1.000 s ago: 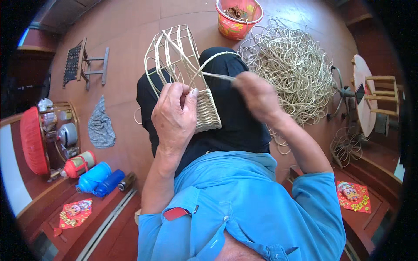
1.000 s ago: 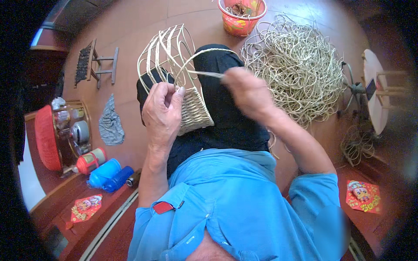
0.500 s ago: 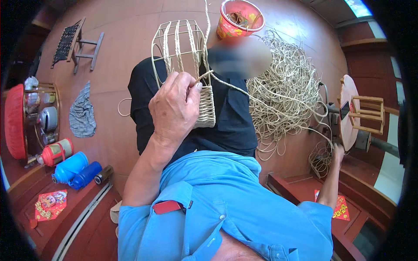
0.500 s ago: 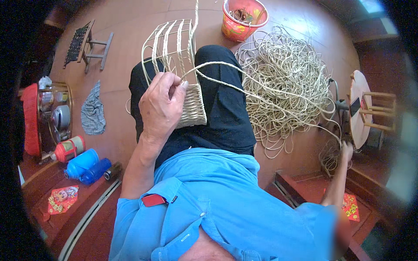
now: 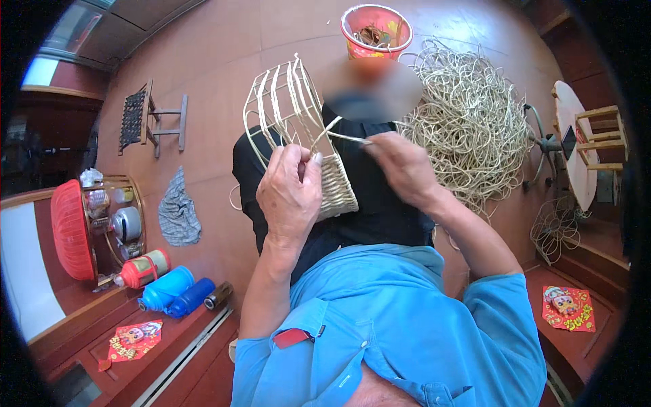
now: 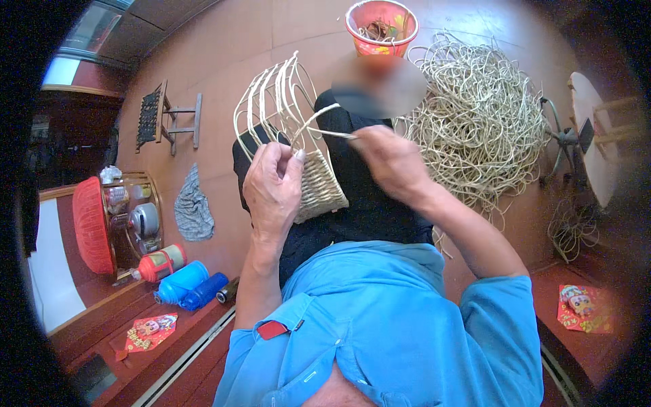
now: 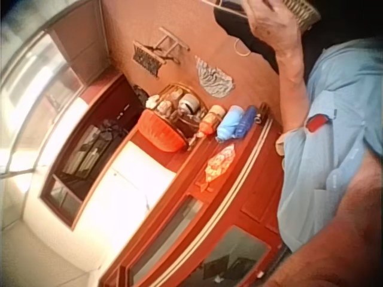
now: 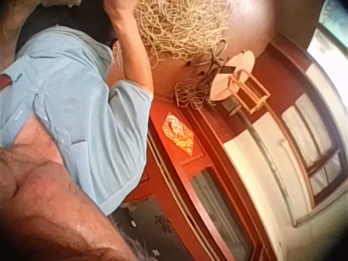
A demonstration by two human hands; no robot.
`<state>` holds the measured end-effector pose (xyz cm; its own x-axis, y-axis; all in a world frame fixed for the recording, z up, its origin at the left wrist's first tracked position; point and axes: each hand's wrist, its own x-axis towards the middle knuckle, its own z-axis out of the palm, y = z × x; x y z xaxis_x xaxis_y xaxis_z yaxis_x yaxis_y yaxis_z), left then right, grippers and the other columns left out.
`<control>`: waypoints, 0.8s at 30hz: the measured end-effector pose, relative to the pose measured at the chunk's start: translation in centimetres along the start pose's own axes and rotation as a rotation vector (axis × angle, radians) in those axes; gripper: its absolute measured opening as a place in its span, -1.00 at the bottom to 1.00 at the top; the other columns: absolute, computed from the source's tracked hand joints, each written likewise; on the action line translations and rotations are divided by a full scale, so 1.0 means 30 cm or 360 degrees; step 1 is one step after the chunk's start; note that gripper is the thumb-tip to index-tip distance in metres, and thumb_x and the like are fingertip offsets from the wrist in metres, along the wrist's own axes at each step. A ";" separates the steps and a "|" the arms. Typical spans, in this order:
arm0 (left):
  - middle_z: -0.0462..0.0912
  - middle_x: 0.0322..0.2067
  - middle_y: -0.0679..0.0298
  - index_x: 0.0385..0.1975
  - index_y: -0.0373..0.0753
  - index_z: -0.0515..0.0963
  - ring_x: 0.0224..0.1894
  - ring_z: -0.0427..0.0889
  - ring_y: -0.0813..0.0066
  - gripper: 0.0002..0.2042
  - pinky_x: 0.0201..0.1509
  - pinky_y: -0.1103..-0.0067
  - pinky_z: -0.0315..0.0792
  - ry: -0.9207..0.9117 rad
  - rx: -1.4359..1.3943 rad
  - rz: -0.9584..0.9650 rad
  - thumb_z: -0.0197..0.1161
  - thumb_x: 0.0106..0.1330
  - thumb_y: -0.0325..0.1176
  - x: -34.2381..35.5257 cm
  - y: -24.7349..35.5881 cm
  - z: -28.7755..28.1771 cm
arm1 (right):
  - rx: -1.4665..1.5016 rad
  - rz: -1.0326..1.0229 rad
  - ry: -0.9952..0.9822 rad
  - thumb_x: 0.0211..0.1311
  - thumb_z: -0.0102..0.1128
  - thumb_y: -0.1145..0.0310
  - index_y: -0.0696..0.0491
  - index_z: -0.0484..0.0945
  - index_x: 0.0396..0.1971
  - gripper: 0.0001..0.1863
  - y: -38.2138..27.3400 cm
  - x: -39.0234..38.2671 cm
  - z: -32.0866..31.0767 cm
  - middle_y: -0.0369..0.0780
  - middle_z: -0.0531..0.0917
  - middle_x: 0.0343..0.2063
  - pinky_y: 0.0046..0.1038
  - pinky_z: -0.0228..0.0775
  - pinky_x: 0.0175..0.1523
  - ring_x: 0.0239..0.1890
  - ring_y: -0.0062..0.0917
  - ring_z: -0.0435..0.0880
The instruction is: The person is weaving a wicker basket by hand.
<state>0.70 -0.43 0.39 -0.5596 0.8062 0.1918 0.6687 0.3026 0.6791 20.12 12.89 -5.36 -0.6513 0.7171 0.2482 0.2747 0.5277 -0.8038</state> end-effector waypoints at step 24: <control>0.65 -0.40 0.14 -0.30 -0.32 0.66 -0.44 0.68 0.28 -0.84 -0.28 0.36 0.54 -0.0025 -0.0067 0.0034 0.48 0.39 -0.38 0.016 0.012 -0.016 | -0.0542 -0.0627 -0.0011 0.37 0.35 0.41 0.13 0.56 0.38 -0.43 -0.167 -0.054 0.093 -0.15 0.67 0.08 -0.33 0.55 -0.08 -0.20 -0.35 0.71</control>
<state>0.42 -0.19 1.06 -0.5376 0.8202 0.1955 0.6589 0.2639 0.7045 17.82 7.79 -3.24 -0.7561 0.4318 0.4918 0.2215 0.8760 -0.4285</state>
